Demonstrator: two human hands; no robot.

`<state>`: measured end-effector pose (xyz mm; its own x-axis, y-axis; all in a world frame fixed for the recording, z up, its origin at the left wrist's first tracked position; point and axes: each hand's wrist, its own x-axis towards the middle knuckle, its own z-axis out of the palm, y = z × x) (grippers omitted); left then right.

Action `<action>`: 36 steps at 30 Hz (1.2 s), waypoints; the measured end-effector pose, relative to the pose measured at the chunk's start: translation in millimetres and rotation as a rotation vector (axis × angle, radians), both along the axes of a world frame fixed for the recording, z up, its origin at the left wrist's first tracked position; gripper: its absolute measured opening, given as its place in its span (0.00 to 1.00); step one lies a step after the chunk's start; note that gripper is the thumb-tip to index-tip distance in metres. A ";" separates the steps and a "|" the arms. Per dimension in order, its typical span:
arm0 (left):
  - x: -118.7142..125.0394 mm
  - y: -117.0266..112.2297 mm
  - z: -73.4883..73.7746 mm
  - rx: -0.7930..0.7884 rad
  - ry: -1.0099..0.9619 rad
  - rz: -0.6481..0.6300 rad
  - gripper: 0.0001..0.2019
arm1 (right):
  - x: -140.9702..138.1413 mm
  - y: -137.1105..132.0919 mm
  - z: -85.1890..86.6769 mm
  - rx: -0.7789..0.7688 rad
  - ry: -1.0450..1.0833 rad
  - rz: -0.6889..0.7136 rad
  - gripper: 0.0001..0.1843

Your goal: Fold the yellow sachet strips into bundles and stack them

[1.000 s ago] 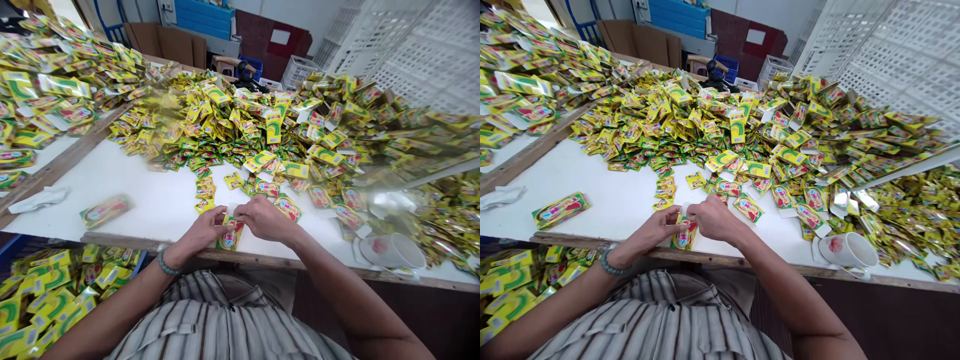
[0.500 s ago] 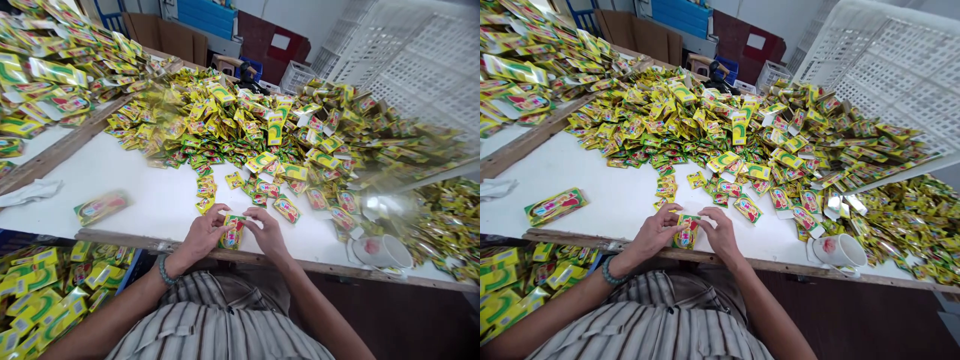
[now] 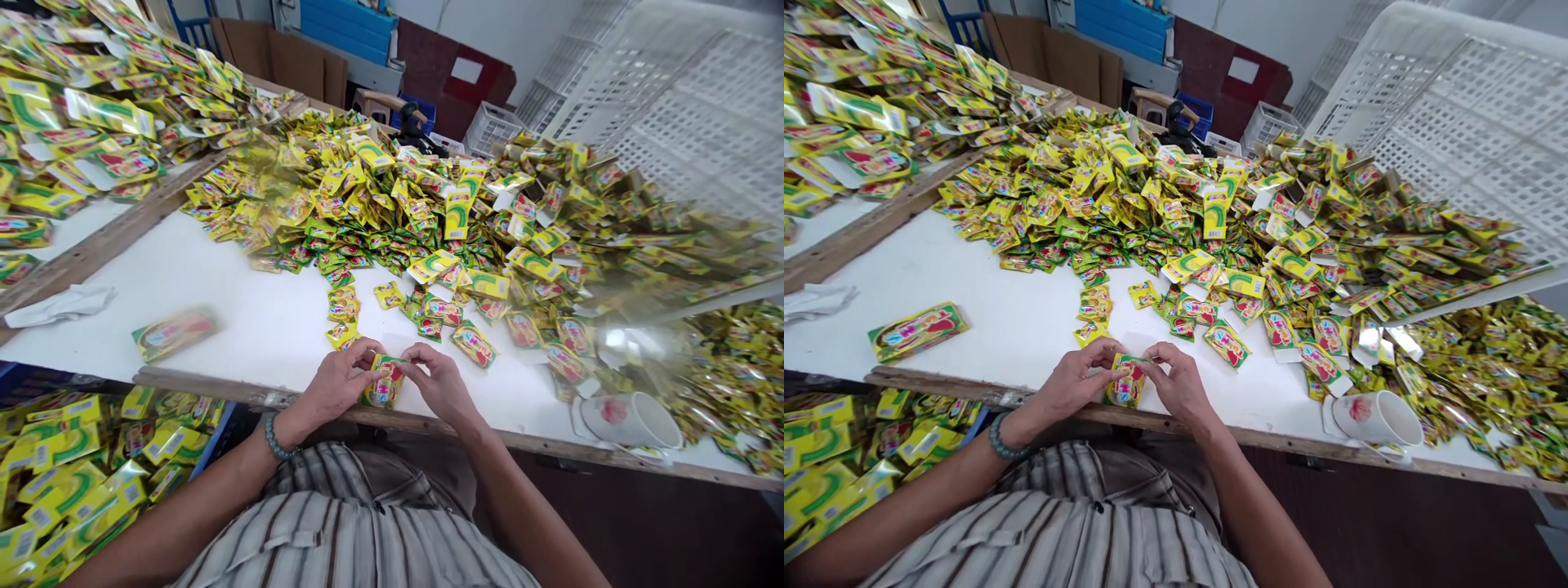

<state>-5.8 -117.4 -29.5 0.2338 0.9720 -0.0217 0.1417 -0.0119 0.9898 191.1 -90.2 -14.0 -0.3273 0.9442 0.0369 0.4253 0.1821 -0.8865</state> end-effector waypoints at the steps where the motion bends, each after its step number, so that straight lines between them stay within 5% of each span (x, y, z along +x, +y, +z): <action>1: 0.1 0.5 0.1 -0.011 -0.005 -0.004 0.10 | 0.0 1.4 0.9 -0.002 0.004 0.004 0.08; 5: 2.3 0.8 0.5 -0.092 -0.079 0.016 0.16 | 1.0 7.3 9.7 0.074 -0.037 0.020 0.15; 10: 4.0 0.7 0.5 -0.248 -0.226 0.081 0.26 | -0.3 9.2 25.4 0.149 -0.115 0.162 0.11; 14: 3.7 1.2 0.4 -0.255 -0.216 0.101 0.26 | -4.6 12.9 31.4 0.183 -0.197 0.143 0.05; 18: 3.9 0.8 1.1 -0.264 -0.205 0.090 0.26 | -6.4 24.2 35.8 0.005 -0.201 0.111 0.06; 25: 3.8 -1.2 0.1 -0.189 -0.103 0.119 0.23 | 0.1 40.4 46.4 -0.137 -0.192 0.276 0.08; 28: 4.6 -3.5 0.2 -0.096 0.010 0.108 0.22 | 5.7 30.1 38.8 -0.094 -0.177 0.267 0.08; 36: 1.9 -9.0 -4.0 0.146 0.223 0.076 0.11 | -3.3 -17.0 -10.0 0.155 0.077 -0.078 0.10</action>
